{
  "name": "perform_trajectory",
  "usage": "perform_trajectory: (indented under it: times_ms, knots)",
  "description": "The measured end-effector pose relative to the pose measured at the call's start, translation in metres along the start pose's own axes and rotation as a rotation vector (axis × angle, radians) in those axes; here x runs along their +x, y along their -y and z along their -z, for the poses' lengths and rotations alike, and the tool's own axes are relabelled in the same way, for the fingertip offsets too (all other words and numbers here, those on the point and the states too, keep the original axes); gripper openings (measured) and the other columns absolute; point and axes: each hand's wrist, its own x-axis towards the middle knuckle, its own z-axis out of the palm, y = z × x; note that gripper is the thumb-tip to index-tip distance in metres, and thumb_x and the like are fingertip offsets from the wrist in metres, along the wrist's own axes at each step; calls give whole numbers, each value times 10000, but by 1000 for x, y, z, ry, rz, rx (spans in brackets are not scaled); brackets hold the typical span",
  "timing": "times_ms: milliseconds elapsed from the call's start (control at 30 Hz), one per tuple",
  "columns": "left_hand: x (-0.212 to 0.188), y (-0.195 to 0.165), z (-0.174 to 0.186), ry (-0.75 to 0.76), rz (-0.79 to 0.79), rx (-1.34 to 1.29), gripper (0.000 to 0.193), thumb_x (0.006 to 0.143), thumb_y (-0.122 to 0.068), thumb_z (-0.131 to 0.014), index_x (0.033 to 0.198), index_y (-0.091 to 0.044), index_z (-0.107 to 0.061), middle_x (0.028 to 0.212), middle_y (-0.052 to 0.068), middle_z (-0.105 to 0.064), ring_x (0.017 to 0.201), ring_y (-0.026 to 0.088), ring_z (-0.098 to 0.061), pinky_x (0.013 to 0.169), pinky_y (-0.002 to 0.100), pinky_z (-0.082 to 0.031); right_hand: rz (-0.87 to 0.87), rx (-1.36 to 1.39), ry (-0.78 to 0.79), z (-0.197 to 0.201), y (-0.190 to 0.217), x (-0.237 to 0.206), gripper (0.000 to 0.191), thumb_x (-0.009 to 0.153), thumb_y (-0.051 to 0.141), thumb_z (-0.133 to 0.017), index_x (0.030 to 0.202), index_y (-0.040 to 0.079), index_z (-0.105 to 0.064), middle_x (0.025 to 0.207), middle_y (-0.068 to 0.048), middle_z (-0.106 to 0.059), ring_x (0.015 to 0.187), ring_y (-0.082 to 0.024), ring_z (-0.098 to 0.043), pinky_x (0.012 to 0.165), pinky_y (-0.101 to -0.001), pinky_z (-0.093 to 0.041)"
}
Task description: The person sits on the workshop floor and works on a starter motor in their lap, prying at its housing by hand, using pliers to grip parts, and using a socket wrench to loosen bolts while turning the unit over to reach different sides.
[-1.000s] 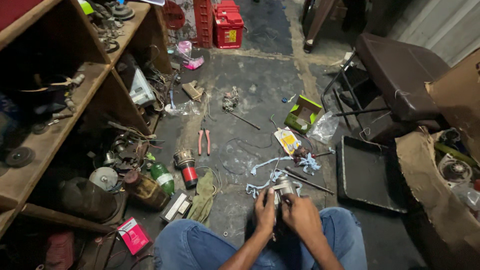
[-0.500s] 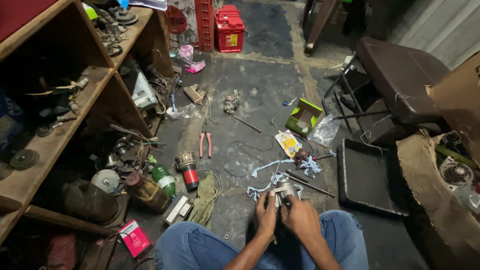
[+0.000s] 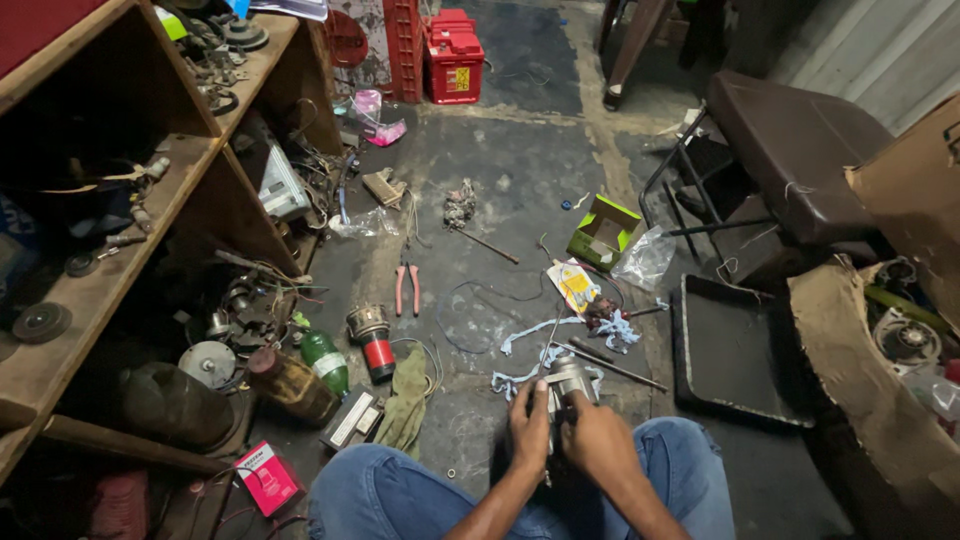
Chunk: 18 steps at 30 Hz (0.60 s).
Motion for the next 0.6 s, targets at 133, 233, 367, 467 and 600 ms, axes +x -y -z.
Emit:
perform_trajectory:
  times_ms: [133,233,367,467,600]
  knots:
    - [5,-3,0,23,-23,-53,537,959,-440,-608,1288,-21,-678,1296,161,-680,1214,263,-615,1058,363,-451,19,41,-35,-3,2,3,353,795,251,-717,1134,160,-675,837,-242,-730,821,-466,-701,780,-566,-560]
    - [8,-7,1,-6,-23,17,523,960,-422,-622,1318,-42,-653,1316,129,-641,1226,227,-587,1057,350,-433,24,83,-61,-4,3,9,321,804,259,-711,1105,150,-689,836,-245,-734,812,-468,-704,779,-568,-559]
    - [13,-7,-3,22,-44,-60,499,966,-408,-615,1284,-28,-676,1264,135,-686,1177,232,-625,1026,349,-466,52,45,-105,-6,-1,18,328,802,258,-705,1104,134,-683,822,-261,-725,796,-469,-703,765,-570,-559]
    - [21,-4,-8,37,-44,-91,477,972,-400,-613,1252,-24,-698,1202,136,-704,1114,227,-630,988,356,-488,45,-43,-43,-12,-6,27,370,813,278,-702,1146,130,-646,812,-262,-718,792,-476,-694,751,-572,-558]
    - [44,-11,-14,19,-45,-117,448,975,-389,-645,1249,-36,-687,1181,97,-703,1094,197,-622,984,345,-483,43,-42,-13,-22,-4,49,456,786,256,-696,1207,118,-590,802,-236,-730,771,-456,-714,728,-580,-563]
